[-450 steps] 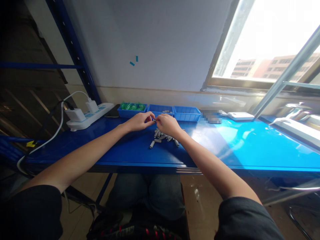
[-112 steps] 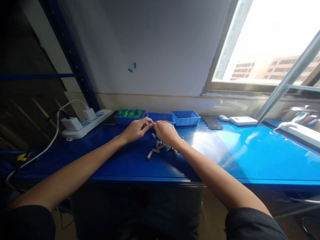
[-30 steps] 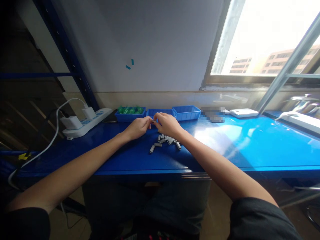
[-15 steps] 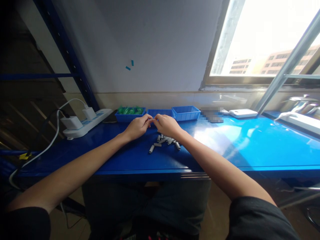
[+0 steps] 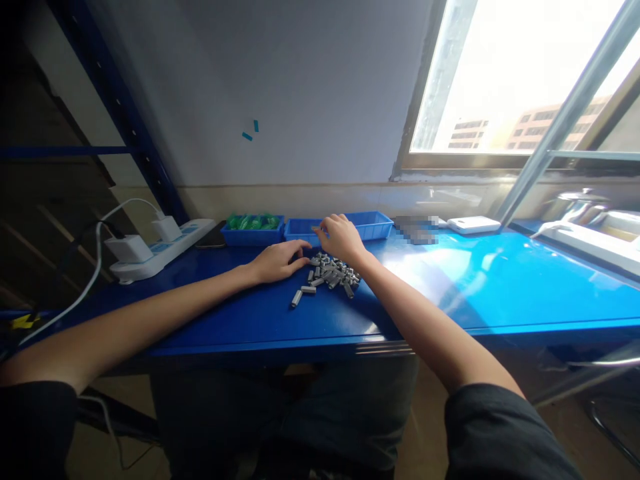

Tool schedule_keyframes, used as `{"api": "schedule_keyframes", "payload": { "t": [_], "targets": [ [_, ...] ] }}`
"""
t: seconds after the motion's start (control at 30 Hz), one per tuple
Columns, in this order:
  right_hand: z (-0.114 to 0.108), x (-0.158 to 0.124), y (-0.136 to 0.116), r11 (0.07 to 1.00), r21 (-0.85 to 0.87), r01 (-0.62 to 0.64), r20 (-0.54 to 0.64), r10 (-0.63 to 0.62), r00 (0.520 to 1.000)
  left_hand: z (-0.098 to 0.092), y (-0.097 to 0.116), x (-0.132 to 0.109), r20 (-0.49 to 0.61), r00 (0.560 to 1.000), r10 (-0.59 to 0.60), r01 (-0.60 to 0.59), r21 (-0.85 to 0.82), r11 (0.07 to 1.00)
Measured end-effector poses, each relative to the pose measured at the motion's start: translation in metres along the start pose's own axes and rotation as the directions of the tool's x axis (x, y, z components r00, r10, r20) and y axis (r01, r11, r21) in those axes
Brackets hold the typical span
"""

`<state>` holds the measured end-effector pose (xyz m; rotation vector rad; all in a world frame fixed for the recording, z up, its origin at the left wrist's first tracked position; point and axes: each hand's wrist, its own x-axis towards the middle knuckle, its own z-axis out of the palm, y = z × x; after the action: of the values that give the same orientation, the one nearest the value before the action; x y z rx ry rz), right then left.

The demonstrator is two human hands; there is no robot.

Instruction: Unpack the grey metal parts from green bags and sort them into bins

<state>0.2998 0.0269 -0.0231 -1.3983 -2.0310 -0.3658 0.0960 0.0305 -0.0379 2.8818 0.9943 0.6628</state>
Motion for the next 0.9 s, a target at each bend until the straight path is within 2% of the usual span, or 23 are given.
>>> {"api": "schedule_keyframes", "payload": {
  "t": [0.07,0.13,0.2,0.3,0.47,0.57,0.67,0.77,0.9],
  "targets": [
    [0.004,0.002,0.011,0.996,-0.050,-0.077,-0.013,0.076,0.997,0.001,-0.004,0.005,0.071,0.984,0.161,-0.161,0.001,0.987],
    [0.005,0.004,0.016,0.991,-0.077,-0.107,-0.036,0.105,0.994,0.002,-0.008,0.008,0.092,0.967,0.236,-0.234,-0.031,0.972],
    [0.004,0.006,0.015,0.993,-0.087,-0.083,-0.061,0.078,0.995,0.003,-0.012,0.010,0.053,0.977,0.207,-0.203,-0.077,0.976],
    [0.003,0.005,0.004,0.996,-0.089,0.016,-0.062,-0.021,0.998,0.006,-0.016,0.007,0.000,0.992,0.125,-0.124,-0.109,0.986],
    [0.004,-0.009,-0.022,0.978,-0.048,0.203,0.078,-0.199,0.977,0.011,-0.016,0.001,-0.093,0.994,0.054,-0.060,-0.061,0.996],
    [0.007,-0.014,-0.029,0.981,-0.013,0.193,0.188,-0.187,0.964,0.013,-0.018,0.000,-0.177,0.983,0.046,-0.056,-0.050,0.997],
    [0.009,-0.014,-0.029,0.978,0.025,0.206,0.260,-0.206,0.944,0.014,-0.021,0.001,-0.213,0.976,0.036,-0.052,-0.073,0.996],
    [0.009,-0.014,-0.026,0.974,0.023,0.225,0.265,-0.223,0.938,0.014,-0.022,0.002,-0.201,0.979,0.040,-0.060,-0.093,0.994],
    [0.007,-0.013,-0.024,0.980,-0.029,0.199,0.252,-0.185,0.950,0.013,-0.020,0.002,-0.156,0.987,0.030,-0.046,-0.106,0.993]
  ]
}}
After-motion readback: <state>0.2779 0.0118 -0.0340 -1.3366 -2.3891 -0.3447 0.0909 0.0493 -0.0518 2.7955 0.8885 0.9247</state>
